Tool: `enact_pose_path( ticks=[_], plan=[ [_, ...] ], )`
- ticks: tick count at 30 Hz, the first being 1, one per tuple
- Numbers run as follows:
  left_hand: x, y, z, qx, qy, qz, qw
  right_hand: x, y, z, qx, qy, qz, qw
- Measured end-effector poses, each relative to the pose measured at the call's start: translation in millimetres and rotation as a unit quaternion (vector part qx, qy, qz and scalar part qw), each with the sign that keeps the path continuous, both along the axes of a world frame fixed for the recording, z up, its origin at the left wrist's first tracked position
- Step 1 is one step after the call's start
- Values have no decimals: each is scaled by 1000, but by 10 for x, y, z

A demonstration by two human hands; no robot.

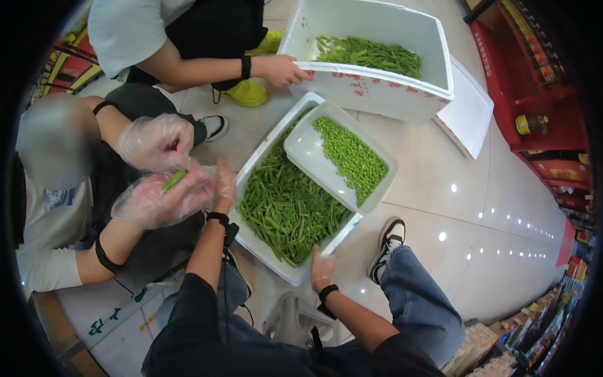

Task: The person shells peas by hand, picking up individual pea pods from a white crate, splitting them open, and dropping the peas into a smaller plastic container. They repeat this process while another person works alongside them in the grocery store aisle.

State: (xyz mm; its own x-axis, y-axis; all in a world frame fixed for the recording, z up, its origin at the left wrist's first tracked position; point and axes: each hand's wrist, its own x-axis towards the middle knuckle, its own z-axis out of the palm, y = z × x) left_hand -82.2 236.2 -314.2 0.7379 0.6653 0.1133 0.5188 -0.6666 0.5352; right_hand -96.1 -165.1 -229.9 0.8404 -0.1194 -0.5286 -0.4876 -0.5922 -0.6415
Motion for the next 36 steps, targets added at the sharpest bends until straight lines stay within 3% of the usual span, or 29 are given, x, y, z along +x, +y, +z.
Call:
enact_pose_path(
  ticks=[1, 3, 5, 8, 10, 12, 13, 14, 15, 17, 18, 22, 32, 36],
  plan=[
    [-83, -30, 68, 0, 2, 14, 1000, 186, -17, 106, 44, -48, -1, 998],
    [-323, -94, 226, 8, 9, 49, 999, 496, -340, -42, -57, -109, -2, 992],
    [-581, -171, 366, 32, 20, 104, 994, 1071, -395, 393, -92, -81, -85, 989],
    [-931, -324, 436, 99, 40, 168, 980, 1778, -750, -27, 11, -98, -191, 977],
    [-1158, -427, 332, 171, 58, 188, 965, 2224, -651, 225, 57, -69, -241, 966],
    [-1249, -622, 381, 85, 9, 274, 958, 2518, -556, 362, 92, -62, -270, 956],
    [-1228, -644, 368, 84, 8, 270, 959, 2627, -515, 381, 137, -51, -227, 963],
    [-1195, -666, 329, -53, -100, 323, 939, 2732, -495, 388, 181, -41, -180, 966],
    [-1124, -699, 312, -189, -206, 369, 886, 2883, -528, 309, 180, -44, -178, 967],
    [-1010, -717, 293, -170, -185, 374, 893, 3098, -578, 50, 439, 134, -132, 878],
    [-964, -734, 287, -133, -156, 373, 905, 3146, -545, -50, 491, 136, -101, 854],
    [-898, -754, 202, -66, -107, 376, 918, 3212, -547, -410, 461, 107, -115, 873],
    [-904, -700, 177, -25, -54, 362, 930, 3179, -601, -388, 445, 118, -99, 882],
    [-852, -617, 240, -22, -42, 360, 932, 3298, -587, -252, 378, 18, -113, 919]
  ],
)
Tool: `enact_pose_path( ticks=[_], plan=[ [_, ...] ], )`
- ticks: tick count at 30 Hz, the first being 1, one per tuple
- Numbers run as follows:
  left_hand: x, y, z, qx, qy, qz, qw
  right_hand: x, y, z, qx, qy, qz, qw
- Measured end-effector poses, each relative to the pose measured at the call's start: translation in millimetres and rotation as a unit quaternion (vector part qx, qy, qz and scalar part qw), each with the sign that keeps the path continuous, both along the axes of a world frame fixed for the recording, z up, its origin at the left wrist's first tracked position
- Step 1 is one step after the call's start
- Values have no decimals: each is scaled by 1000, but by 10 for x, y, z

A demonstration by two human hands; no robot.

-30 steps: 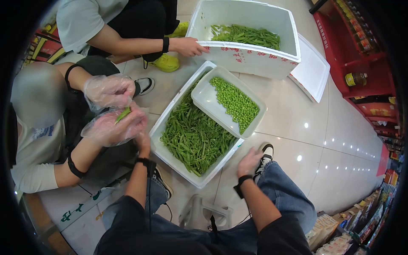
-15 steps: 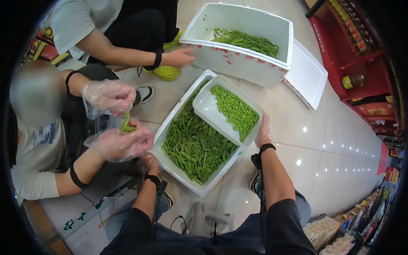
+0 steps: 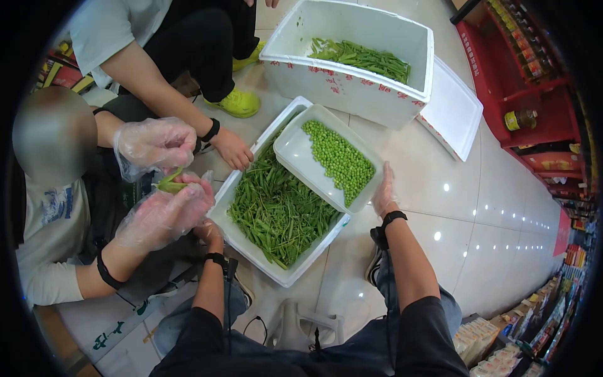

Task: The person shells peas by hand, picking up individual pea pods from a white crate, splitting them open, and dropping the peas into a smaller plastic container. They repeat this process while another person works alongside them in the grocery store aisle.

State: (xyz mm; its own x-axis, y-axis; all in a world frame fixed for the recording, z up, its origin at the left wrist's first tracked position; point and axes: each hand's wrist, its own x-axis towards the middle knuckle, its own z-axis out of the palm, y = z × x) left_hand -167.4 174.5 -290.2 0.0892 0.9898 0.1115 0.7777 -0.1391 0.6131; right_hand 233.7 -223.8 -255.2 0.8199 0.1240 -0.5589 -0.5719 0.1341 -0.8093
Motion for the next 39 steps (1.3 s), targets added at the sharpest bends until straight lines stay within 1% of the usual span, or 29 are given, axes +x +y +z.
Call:
enact_pose_path(
  ticks=[1, 2, 3, 4, 5, 6, 7, 8, 9, 10, 12, 13, 15, 16, 18, 19, 21, 22, 24, 28, 30, 33, 34, 35, 36, 37, 39],
  plan=[
    [3, 22, 10, -1, 4, -1, 1000, 104, -30, -34, -87, -50, -54, 993],
    [-2, 32, 5, 1, 4, -2, 1000, 189, -2, 38, -184, -90, -106, 973],
    [-13, 66, -26, -3, 7, -5, 1000, 319, 116, 391, -323, -147, -160, 921],
    [-141, 165, -285, 51, 5, -23, 998, 444, 179, 662, -408, -274, -130, 861],
    [-48, 46, -37, 50, 6, -23, 998, 570, 242, 919, -483, -393, -96, 777],
    [5, 27, 41, 40, 8, -18, 999, 713, 368, 1188, -493, -495, -45, 713],
    [14, 12, 71, 39, 2, -15, 999, 829, 529, 1450, -495, -590, 5, 638],
    [23, 10, 93, 37, -2, -9, 999, 854, 764, 1758, -536, -605, 50, 586],
    [25, 8, 120, 35, -6, -7, 999, 887, 961, 1951, -573, -617, 93, 531],
    [30, -5, 136, 33, -8, -3, 999, 1017, 1041, 1899, -572, -619, 90, 531],
    [18, -2, 187, 31, -16, 7, 999, 1345, 1233, 1699, -669, -594, 185, 406],
    [16, -20, 222, 30, -17, 13, 999, 1507, 1303, 1666, -664, -602, 179, 406],
    [4, -35, 258, 27, -21, 22, 999, 1786, 1362, 1586, -673, -433, 351, 487],
    [-17, -53, 271, 26, -23, 27, 999, 1862, 1353, 1514, -670, -436, 351, 487],
    [-18, -52, 274, 25, -26, 31, 999, 1912, 1308, 1435, -609, -498, 343, 513],
    [-24, -55, 277, 24, -26, 35, 999, 1936, 1263, 1410, -609, -499, 344, 511],
    [-33, -62, 272, 24, -30, 39, 998, 1908, 1197, 1489, -579, -545, 349, 496],
    [-45, -74, 278, 23, -28, 43, 998, 1902, 1166, 1515, -580, -544, 352, 494],
    [-35, -83, 275, 23, -29, 45, 998, 1904, 1117, 1526, -551, -552, 365, 509],
    [-12, -78, 292, 25, -28, 48, 998, 1977, 1109, 1476, -560, -522, 397, 506],
    [-17, -73, 305, 27, -35, 46, 998, 1956, 1158, 1494, -589, -503, 424, 469],
    [6, -46, 351, 33, -40, 52, 997, 1845, 1247, 1650, -604, -498, 422, 458],
    [10, -26, 367, 36, -44, 51, 997, 1766, 1292, 1746, -603, -500, 419, 460],
    [14, -20, 374, 41, -49, 52, 997, 1585, 1369, 2032, -610, -471, 419, 480],
    [26, -1, 404, 47, -53, 50, 996, 1457, 1387, 2202, -616, -439, 421, 501],
    [66, 23, 436, 55, -57, 47, 996, 1412, 1344, 2242, -616, -438, 421, 502],
    [175, 61, 549, 81, -77, 48, 993, 1367, 1258, 2360, -560, -533, 343, 534]
  ],
)
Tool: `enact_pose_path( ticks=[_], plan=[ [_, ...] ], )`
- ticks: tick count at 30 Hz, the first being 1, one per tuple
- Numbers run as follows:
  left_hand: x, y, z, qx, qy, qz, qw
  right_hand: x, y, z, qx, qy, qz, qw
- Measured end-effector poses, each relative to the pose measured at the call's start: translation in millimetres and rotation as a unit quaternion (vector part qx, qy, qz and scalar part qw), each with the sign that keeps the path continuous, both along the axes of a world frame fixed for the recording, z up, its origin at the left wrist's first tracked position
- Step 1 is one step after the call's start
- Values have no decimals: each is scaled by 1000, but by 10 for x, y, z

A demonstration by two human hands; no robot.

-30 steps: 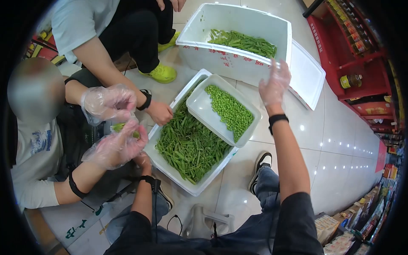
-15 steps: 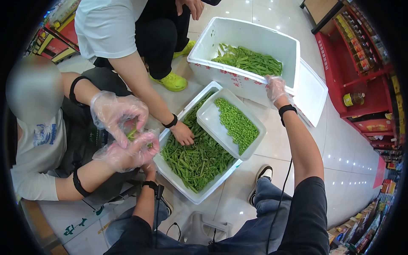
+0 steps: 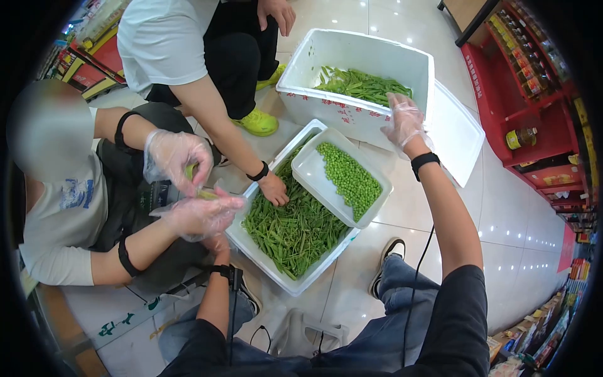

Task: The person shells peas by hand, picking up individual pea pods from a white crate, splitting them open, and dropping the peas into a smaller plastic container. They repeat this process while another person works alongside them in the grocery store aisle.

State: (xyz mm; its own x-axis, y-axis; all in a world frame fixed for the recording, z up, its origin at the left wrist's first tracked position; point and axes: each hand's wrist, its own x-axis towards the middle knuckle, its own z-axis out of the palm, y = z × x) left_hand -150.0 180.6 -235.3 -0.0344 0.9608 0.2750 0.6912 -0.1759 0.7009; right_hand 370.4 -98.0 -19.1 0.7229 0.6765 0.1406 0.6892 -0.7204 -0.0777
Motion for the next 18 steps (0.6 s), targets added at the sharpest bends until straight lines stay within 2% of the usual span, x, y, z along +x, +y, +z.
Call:
enact_pose_path(
  ticks=[3, 5, 8, 9, 10, 11, 13, 14, 16, 18],
  plan=[
    [191, -55, 321, 58, -57, -15, 997, -191, -191, 269, 35, -57, 1, 998],
    [314, -229, 598, 17, -105, -69, 992, -398, -363, 495, 58, -97, 5, 994],
    [488, -740, 1102, -164, -215, -189, 944, -854, -559, 727, 160, 51, 70, 983],
    [616, -1022, 1502, -376, -369, -174, 832, -1087, -615, 762, 194, 106, 103, 970],
    [642, -1266, 1827, -453, -357, -223, 786, -1386, -639, 904, 228, 272, 80, 931],
    [665, -1442, 2125, -497, -348, -261, 751, -1731, -635, 1025, 254, 430, 54, 865],
    [646, -1739, 2690, -538, -313, -344, 703, -2266, -675, 1032, 241, 608, 87, 751],
    [589, -1841, 2872, -543, -289, -385, 687, -2594, -678, 1138, 237, 612, 86, 750],
    [450, -1977, 3106, -557, -243, -447, 656, -3165, -657, 1424, 266, 717, -12, 645],
    [304, -2032, 3008, -546, -209, -457, 670, -3431, -621, 1346, 270, 733, -17, 624]
  ],
)
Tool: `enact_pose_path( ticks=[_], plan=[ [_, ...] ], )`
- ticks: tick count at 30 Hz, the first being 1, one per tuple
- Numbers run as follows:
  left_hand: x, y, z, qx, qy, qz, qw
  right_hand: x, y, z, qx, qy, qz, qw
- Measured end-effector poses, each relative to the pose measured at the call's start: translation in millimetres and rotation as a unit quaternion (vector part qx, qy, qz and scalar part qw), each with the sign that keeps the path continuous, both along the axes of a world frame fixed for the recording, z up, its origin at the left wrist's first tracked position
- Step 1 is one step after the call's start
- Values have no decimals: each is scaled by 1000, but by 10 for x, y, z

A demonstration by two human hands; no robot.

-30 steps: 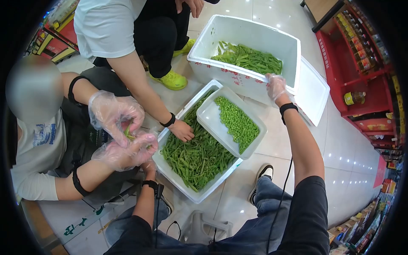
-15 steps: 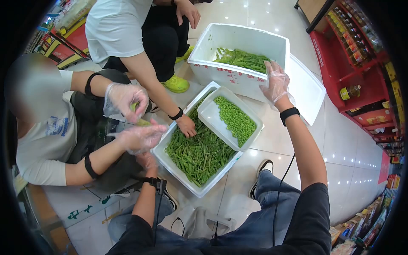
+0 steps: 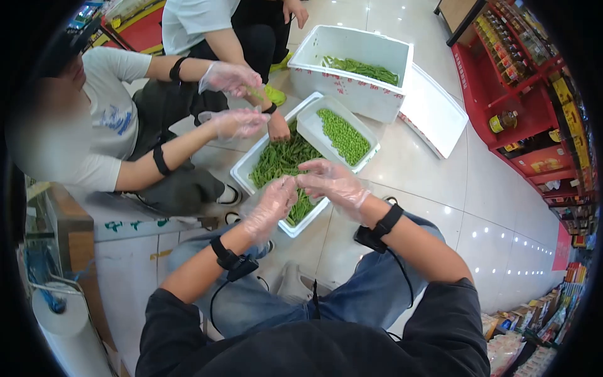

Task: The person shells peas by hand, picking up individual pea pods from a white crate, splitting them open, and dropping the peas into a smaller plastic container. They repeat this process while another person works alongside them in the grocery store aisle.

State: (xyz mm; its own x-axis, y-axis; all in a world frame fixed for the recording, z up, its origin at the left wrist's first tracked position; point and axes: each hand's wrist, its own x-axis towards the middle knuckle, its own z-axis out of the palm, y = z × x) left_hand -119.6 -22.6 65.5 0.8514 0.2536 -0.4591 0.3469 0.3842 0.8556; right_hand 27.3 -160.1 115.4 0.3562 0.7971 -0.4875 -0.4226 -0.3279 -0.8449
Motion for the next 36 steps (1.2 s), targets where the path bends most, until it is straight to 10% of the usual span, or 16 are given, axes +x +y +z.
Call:
enact_pose_path(
  ticks=[8, 15, 22, 36],
  plan=[
    [85, 157, -114, 330, 60, -37, 941, -115, 268, -384, 41, 37, -43, 998],
    [317, 359, -54, 334, -117, -37, 935, 310, 404, -709, 79, 39, -23, 996],
    [532, 544, -80, 182, -75, -56, 979, 523, 499, -667, 70, 36, -51, 996],
    [576, 622, -112, 256, -130, 23, 958, 564, 589, -454, 56, 4, -82, 995]
  ],
)
